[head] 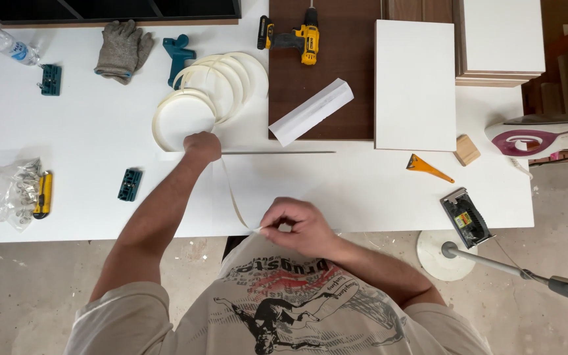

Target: Applying heat-activated edge banding to a melamine board using an iron and manual pressure.

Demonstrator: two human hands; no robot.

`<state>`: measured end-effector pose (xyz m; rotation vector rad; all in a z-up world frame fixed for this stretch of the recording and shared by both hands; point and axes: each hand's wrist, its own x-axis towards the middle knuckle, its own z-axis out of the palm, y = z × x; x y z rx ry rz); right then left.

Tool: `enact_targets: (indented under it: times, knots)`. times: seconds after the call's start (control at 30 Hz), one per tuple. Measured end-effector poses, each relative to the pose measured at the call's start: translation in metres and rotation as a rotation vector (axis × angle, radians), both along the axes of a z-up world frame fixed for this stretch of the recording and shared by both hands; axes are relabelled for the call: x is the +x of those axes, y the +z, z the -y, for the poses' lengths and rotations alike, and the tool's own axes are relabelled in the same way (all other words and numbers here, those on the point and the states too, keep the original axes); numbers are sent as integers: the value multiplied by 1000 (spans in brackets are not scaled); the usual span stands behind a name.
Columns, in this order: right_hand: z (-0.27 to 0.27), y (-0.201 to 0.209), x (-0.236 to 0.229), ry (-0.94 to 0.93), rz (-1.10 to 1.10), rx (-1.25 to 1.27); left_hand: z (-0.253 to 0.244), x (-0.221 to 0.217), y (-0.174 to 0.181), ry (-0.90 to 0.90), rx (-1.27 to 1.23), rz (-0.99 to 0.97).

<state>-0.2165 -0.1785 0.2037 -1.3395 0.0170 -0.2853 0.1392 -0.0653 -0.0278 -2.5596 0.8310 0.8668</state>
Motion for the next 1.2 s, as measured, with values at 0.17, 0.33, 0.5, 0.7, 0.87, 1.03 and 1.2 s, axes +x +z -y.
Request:
enact_targets:
  times: [0.17, 0.33, 0.5, 0.7, 0.87, 1.03, 1.2]
  knots:
    - [106, -22, -22, -698, -131, -177, -35, -17, 170, 42, -375, -442]
    - [190, -48, 5, -887, -120, 239, -100, -11, 205, 193, -883, -865]
    - [186, -80, 44, -756, -271, 521, -138, -7, 170, 82, -1437, -1182]
    - [146, -139, 115, -505, -481, 343, -159, -26, 169, -50, -1748, -1149]
    - [125, -225, 144, -423, -647, 181, -167, -36, 180, -50, -1806, -1136]
    - [109, -220, 159, -496, -593, 166, -190, -37, 185, 41, -1786, -1004]
    - [132, -137, 161, -803, -314, 222, -217, -37, 199, 423, -1408, -606]
